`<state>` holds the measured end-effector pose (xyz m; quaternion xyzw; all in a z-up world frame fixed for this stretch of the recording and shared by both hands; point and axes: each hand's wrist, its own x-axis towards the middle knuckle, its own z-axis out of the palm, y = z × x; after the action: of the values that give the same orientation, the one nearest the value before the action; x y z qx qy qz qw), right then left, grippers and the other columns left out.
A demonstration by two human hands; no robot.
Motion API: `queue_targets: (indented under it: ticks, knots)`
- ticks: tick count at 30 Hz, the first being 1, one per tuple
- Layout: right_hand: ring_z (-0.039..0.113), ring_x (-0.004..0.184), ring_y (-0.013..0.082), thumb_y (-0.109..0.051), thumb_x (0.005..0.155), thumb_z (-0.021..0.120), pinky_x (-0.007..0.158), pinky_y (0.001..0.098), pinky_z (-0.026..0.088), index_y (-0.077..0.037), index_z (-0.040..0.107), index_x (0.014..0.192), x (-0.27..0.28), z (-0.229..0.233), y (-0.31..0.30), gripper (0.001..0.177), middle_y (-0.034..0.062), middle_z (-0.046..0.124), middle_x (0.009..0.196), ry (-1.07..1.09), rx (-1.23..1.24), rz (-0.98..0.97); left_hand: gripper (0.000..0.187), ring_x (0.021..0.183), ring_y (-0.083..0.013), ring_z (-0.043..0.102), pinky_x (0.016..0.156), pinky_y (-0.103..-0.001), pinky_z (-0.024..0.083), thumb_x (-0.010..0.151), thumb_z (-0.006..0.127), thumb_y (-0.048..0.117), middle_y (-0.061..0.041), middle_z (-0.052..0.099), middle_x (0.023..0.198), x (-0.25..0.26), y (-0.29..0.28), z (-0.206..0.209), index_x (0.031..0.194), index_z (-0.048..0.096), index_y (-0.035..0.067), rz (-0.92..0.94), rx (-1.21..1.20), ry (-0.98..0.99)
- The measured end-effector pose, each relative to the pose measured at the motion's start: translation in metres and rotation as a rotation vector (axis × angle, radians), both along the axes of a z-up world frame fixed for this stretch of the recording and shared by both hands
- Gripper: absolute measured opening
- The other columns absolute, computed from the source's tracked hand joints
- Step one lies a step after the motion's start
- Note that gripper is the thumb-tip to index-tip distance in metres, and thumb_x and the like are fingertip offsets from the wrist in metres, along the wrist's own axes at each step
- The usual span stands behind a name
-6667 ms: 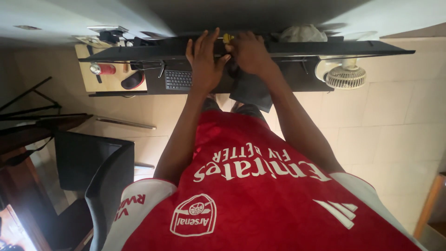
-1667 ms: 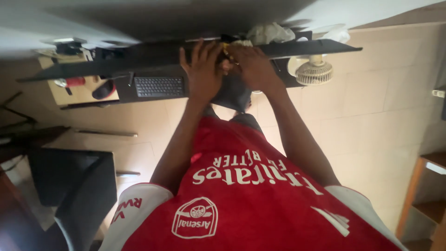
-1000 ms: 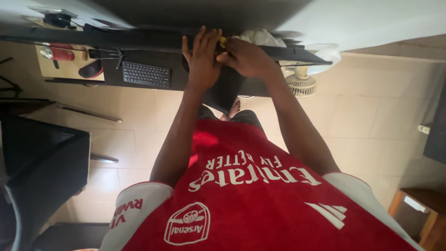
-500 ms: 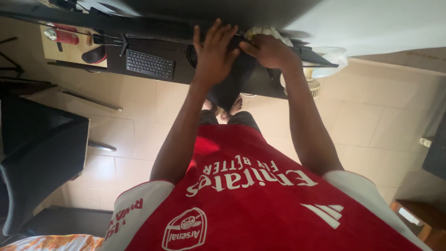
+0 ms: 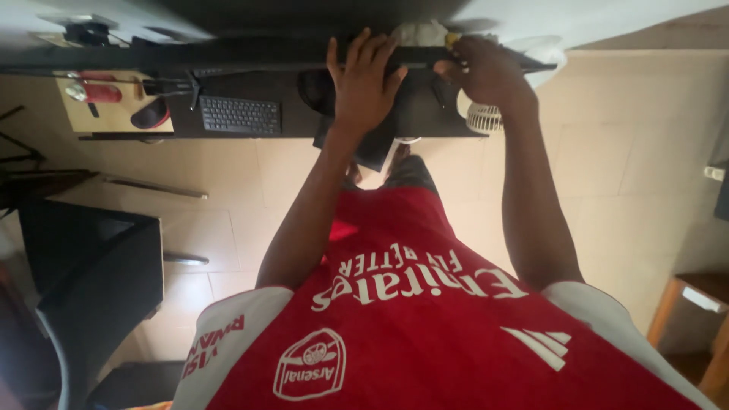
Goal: Cleaning a computer monitor and the surrounding desk area using a cloth and cleaning solution.
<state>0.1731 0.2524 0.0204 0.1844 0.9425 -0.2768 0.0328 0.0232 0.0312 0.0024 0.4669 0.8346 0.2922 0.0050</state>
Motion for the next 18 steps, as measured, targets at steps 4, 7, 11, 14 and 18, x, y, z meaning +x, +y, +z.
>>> queue_targets:
  ticks: [4,7,11,14,18]
  knots:
    - [0.064,0.112,0.0421,-0.064,0.099,0.06,0.091,0.0547,0.047,-0.005,0.069,0.124,-0.041,0.007,-0.008,0.064,0.0213,0.069,0.118,-0.294,-0.012,0.053,0.048,0.141,-0.0287,0.044,0.119,-0.065,0.012,0.102,0.067,0.039,-0.007,0.06,0.14,0.01,0.012,-0.013,0.14,0.06,0.011,0.004,0.011,-0.007]
    - [0.063,0.114,0.0431,-0.061,0.105,0.052,0.093,0.0524,0.049,-0.007,0.067,0.13,-0.056,0.004,-0.011,0.062,0.0205,0.068,0.127,-0.207,-0.205,0.17,0.042,0.145,-0.0245,0.045,0.124,-0.063,0.014,0.107,0.062,0.029,-0.003,0.06,0.144,0.019,0.017,-0.018,0.146,0.06,0.015,0.064,-0.06,0.009]
    - [0.063,0.12,0.0408,-0.055,0.106,0.051,0.098,0.0495,0.049,-0.007,0.056,0.143,-0.039,0.033,-0.012,0.061,0.0212,0.066,0.13,-0.245,-0.305,0.169,0.043,0.144,-0.0245,0.046,0.123,-0.062,0.015,0.106,0.061,0.031,-0.004,0.06,0.143,0.023,0.026,-0.006,0.146,0.06,0.016,0.138,-0.059,-0.001]
    - [0.06,0.123,0.0419,-0.05,0.106,0.056,0.099,0.0494,0.047,-0.006,0.054,0.147,-0.002,0.039,-0.001,0.06,0.022,0.063,0.137,-0.073,-0.239,0.177,0.047,0.144,-0.0262,0.045,0.122,-0.062,0.015,0.106,0.065,0.039,-0.006,0.06,0.143,0.028,0.032,-0.005,0.145,0.06,0.015,0.161,-0.026,-0.018]
    - [0.062,0.121,0.0423,-0.05,0.103,0.061,0.097,0.0488,0.047,-0.004,0.059,0.14,0.031,0.037,0.022,0.059,0.0209,0.066,0.135,-0.088,-0.148,0.036,0.06,0.142,-0.0307,0.042,0.116,-0.066,0.012,0.096,0.071,0.053,-0.01,0.061,0.139,0.038,0.047,0.0,0.141,0.062,0.013,0.12,-0.066,-0.055]
